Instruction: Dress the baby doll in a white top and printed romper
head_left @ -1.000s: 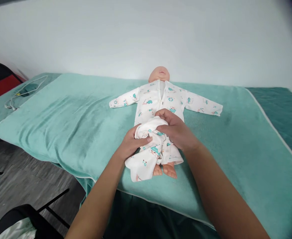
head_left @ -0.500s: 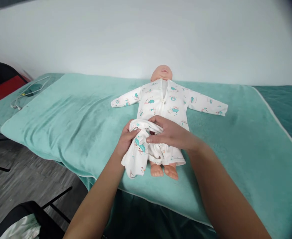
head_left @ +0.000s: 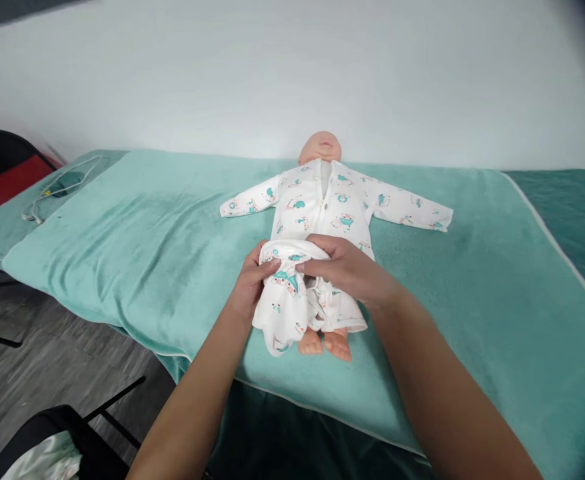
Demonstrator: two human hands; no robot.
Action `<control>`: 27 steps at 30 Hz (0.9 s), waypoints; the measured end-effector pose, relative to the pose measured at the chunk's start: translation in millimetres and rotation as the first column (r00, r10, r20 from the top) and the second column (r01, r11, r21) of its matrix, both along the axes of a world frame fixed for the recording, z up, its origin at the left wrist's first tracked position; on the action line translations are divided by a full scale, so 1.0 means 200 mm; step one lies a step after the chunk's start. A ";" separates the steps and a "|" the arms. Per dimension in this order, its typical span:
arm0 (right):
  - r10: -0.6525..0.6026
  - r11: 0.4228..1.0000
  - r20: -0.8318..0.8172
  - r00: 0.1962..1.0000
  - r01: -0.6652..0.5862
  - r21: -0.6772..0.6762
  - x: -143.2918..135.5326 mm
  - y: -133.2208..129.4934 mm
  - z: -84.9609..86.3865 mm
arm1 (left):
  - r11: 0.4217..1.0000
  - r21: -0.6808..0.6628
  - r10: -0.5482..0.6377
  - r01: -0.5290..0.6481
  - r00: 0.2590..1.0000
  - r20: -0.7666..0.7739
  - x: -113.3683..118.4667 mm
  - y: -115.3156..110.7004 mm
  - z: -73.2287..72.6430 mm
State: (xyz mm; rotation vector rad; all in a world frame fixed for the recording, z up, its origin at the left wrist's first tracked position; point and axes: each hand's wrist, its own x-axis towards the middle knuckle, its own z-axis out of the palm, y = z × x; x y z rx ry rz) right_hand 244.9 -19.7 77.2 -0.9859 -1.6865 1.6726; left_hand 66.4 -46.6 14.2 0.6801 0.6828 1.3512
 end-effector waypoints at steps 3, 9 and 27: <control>-0.056 0.998 -0.024 0.998 0.056 -0.011 0.00 0.00 0.01 | 1.000 0.003 -0.011 0.011 1.000 0.014 0.01 0.00 0.01; -0.097 0.992 -0.104 0.990 0.087 -0.095 0.00 0.00 -0.01 | 0.999 -0.016 -0.036 0.037 0.999 0.014 0.00 0.01 0.01; -0.207 0.977 -0.170 0.964 0.193 -0.095 0.00 0.00 -0.06 | 0.961 0.083 -0.255 0.262 0.963 -0.082 0.00 0.02 -0.02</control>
